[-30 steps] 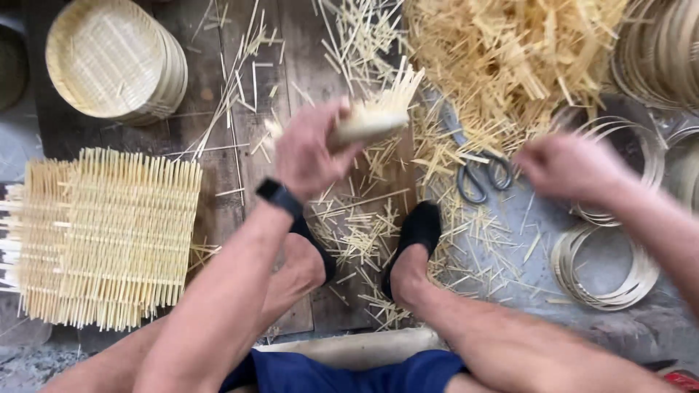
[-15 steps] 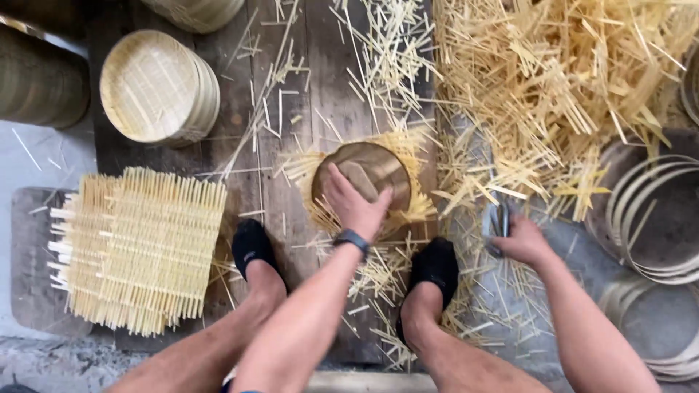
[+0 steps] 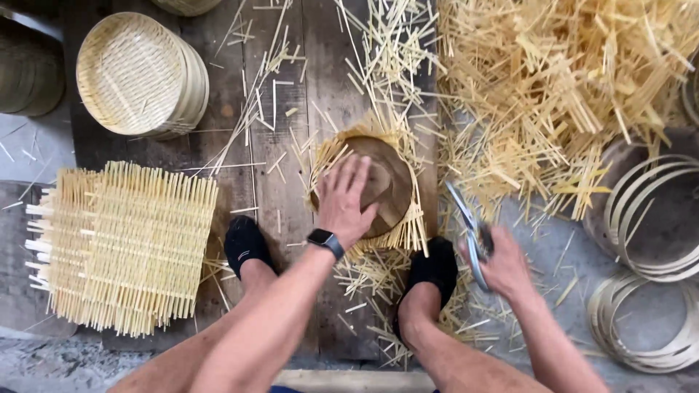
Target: The person sits on the floor and assembles bamboo steamer baskets. They lay a woven bamboo mat over a round wooden mold, bend a thin bamboo rim ring around the mat edge, press the rim into place, trim excess bamboo strips with scissors, and set finished baskets aside with a stack of completed ones.
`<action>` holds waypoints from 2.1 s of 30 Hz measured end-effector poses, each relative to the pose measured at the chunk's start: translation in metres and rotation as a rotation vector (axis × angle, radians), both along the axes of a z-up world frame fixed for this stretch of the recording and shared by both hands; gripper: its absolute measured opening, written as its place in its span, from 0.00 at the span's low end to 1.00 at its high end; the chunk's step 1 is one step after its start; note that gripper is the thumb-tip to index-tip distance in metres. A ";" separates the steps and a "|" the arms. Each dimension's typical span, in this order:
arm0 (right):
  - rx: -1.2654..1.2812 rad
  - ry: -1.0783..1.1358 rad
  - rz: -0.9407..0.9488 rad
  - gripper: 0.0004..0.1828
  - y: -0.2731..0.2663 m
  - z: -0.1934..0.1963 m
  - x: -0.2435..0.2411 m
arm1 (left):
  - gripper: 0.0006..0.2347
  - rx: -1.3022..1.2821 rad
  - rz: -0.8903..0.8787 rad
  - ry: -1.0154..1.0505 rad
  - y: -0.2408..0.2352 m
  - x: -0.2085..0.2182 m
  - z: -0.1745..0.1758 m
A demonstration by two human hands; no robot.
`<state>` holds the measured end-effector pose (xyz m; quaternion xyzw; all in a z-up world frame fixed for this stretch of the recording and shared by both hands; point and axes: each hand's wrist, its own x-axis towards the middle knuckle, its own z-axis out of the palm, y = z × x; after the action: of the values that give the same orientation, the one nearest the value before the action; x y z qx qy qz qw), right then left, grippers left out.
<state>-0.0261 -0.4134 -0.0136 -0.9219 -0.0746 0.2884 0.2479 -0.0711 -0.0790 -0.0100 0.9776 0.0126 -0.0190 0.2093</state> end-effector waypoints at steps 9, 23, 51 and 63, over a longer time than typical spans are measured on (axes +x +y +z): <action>-0.391 -0.475 0.418 0.30 0.041 -0.041 0.053 | 0.41 -0.094 0.283 0.059 -0.045 -0.009 0.002; -0.332 -0.479 0.520 0.13 0.004 -0.076 0.081 | 0.42 -0.117 0.002 0.176 -0.013 0.000 0.020; -0.314 -0.684 0.568 0.23 0.024 -0.038 0.092 | 0.54 -0.262 0.495 0.057 -0.067 -0.007 0.025; -0.347 -0.776 0.561 0.34 0.051 -0.012 0.096 | 0.46 -0.266 0.458 0.088 -0.066 -0.005 0.017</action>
<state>0.0698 -0.3626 -0.0251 -0.9332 -0.3567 -0.0115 -0.0420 -0.0765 -0.1446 0.0066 0.9115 0.2400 -0.0149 0.3338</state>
